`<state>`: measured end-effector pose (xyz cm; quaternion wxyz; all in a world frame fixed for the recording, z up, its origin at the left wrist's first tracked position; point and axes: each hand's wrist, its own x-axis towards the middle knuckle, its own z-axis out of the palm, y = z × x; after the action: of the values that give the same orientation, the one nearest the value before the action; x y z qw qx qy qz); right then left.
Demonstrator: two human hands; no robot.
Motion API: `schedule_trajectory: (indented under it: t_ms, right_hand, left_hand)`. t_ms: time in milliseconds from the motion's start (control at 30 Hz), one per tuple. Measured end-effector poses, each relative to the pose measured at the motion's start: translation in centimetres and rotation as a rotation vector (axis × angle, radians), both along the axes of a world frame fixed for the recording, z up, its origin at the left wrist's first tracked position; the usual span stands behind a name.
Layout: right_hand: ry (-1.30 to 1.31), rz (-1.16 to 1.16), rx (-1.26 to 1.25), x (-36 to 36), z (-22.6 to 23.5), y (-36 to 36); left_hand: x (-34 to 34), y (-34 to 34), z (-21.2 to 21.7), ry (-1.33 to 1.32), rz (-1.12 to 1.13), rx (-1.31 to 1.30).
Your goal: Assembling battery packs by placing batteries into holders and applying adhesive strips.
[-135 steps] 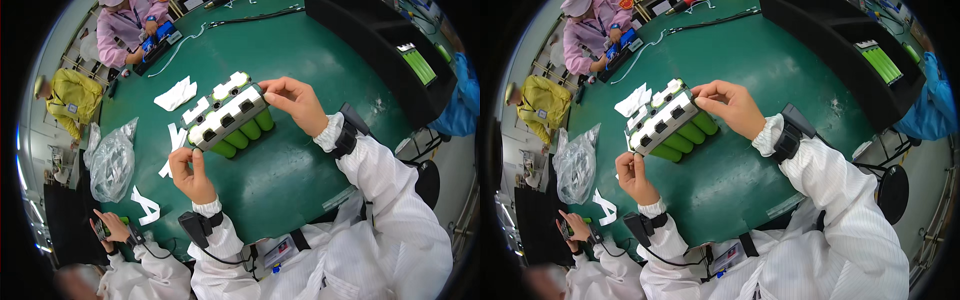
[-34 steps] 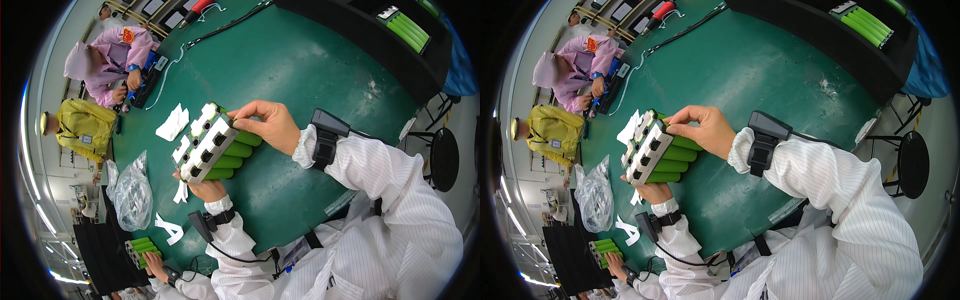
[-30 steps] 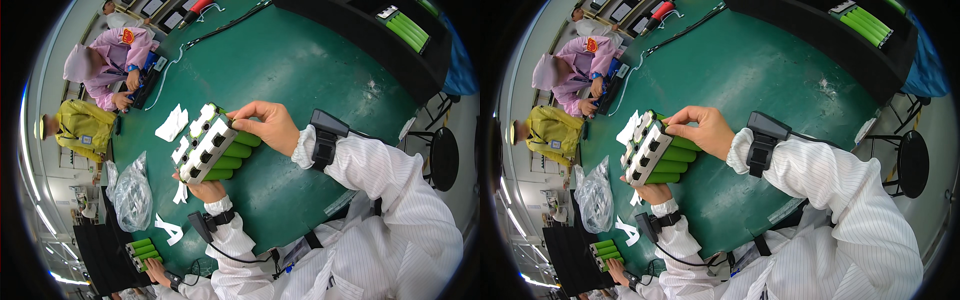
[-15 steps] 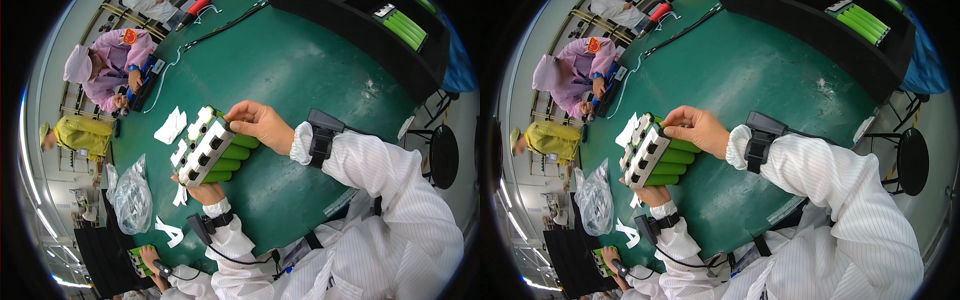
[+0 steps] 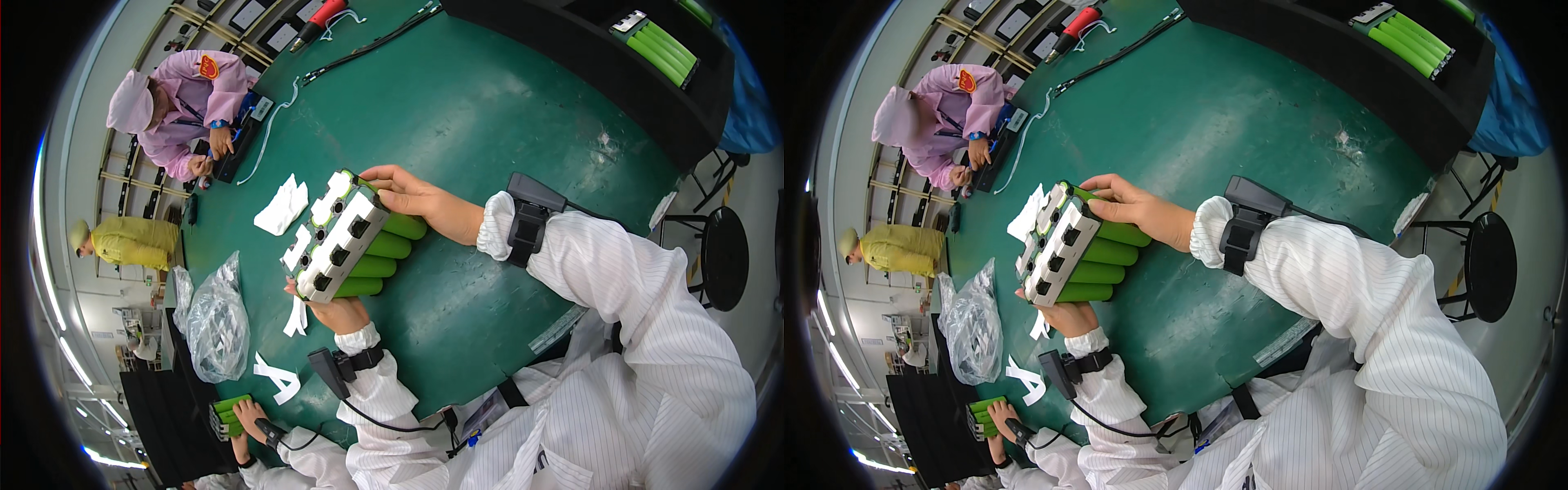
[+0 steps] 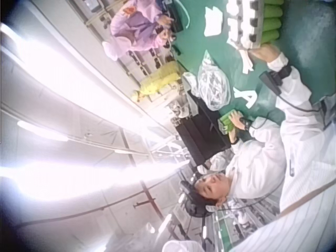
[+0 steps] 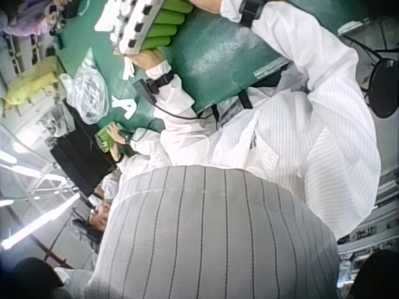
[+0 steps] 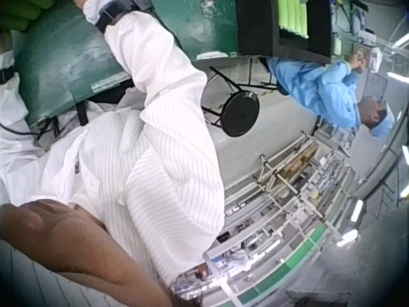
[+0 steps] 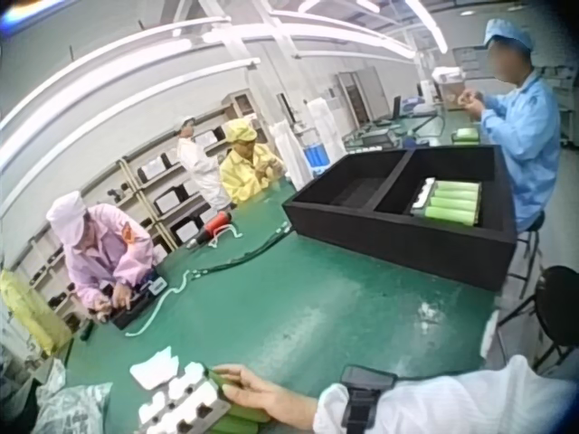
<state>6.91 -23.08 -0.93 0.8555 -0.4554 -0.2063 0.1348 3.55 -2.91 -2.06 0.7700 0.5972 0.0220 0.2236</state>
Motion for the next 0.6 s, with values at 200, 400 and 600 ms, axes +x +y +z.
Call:
schedule_trajectory:
  t_ms: [200, 400, 600]
  right_hand:
    - [0.016, 0.106, 0.078, 0.1, 0.4, -0.3]
    - [0.078, 0.121, 0.137, 0.1, 0.4, -0.5]
    - [0.185, 0.098, 0.133, 0.2, 0.3, -0.5]
  left_hand:
    - [0.1, -0.4, 0.5, -0.012, 0.041, -0.078]
    - [0.2, 0.3, -0.2, 0.008, 0.002, -0.073]
    - [0.0, 0.5, -0.9, 0.002, -0.045, -0.107]
